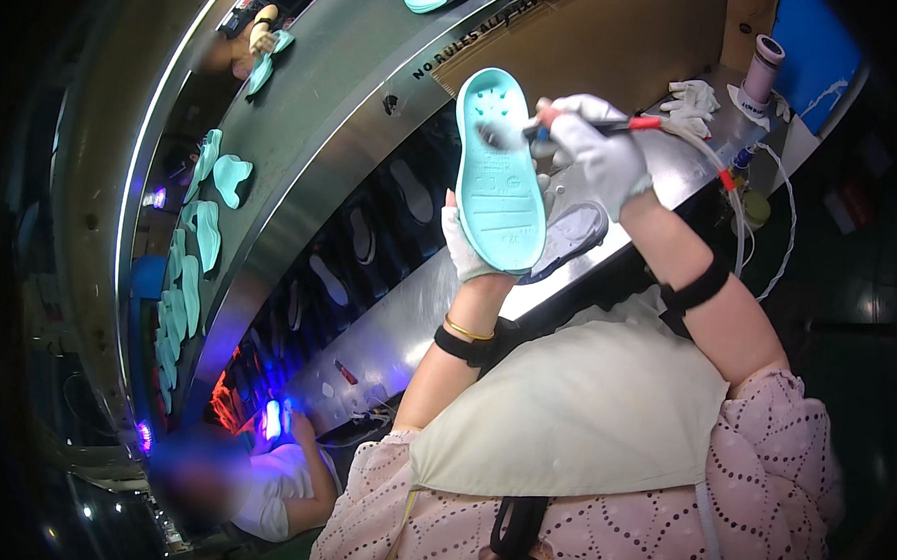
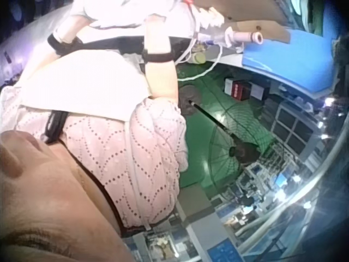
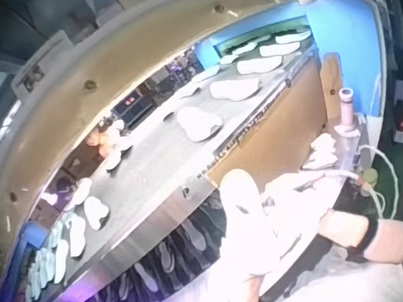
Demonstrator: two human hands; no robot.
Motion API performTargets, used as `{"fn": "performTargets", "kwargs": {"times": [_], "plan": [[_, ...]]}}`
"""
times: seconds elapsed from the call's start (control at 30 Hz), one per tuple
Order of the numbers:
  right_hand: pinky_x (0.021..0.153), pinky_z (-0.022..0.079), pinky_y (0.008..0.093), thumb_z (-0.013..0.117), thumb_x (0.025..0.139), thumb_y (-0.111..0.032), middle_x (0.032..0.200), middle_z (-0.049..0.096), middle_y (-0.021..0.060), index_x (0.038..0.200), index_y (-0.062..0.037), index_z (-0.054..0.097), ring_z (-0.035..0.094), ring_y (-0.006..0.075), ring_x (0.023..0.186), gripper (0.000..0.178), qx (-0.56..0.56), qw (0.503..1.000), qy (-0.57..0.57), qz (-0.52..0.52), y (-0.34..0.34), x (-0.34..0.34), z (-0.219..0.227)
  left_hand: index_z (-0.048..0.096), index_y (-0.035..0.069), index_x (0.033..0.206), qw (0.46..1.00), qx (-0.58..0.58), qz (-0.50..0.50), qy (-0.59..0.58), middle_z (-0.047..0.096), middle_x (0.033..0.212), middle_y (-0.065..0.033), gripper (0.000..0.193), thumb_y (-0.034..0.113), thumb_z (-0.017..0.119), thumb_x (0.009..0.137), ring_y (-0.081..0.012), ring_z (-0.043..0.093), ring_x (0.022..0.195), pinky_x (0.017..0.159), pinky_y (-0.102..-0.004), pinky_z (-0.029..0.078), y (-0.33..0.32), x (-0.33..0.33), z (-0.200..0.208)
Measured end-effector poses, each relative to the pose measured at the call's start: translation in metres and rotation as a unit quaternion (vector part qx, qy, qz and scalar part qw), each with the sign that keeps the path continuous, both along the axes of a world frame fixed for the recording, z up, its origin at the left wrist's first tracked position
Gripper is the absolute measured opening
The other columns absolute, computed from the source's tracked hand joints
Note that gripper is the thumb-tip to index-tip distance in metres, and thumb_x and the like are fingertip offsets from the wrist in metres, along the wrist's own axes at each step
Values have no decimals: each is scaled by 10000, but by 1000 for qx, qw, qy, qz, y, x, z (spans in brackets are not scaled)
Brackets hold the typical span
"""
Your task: Applying adhesive or primer to the surface of shoe soles using a brush.
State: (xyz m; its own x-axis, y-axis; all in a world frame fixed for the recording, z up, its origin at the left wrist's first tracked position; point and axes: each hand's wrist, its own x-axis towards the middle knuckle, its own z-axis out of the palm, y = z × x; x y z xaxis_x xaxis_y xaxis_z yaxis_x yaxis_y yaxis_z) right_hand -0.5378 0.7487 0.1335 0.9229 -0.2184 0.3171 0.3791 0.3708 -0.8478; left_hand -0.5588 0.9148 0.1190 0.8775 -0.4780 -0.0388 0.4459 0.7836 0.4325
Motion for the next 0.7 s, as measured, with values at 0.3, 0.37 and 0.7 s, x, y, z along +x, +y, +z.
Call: {"fn": "performTargets", "kwargs": {"times": [0.3,0.37,0.7], "plan": [[737,451,225,616,795,-8,854,602,29,868,-27,581,560,73,793,83,-195,973,5,127,7,-33,19,422,45,1259,991,104,75,-46,552,1145,-150,629,534,284,889,-285,568,1006,885,-385,449,27,6,-1],[768,458,234,618,784,22,890,608,42,891,-16,583,568,83,825,120,-185,976,-45,108,2,-29,20,443,38,1238,991,113,48,-62,569,1105,-139,625,535,290,893,-256,576,965,852,-358,456,31,6,2],[762,485,332,663,691,19,911,605,121,820,-40,574,593,276,868,167,-519,817,-239,80,-9,-30,40,491,29,1185,981,151,68,-98,599,1038,-123,561,484,304,915,-225,594,901,796,-324,476,44,19,0]]}}
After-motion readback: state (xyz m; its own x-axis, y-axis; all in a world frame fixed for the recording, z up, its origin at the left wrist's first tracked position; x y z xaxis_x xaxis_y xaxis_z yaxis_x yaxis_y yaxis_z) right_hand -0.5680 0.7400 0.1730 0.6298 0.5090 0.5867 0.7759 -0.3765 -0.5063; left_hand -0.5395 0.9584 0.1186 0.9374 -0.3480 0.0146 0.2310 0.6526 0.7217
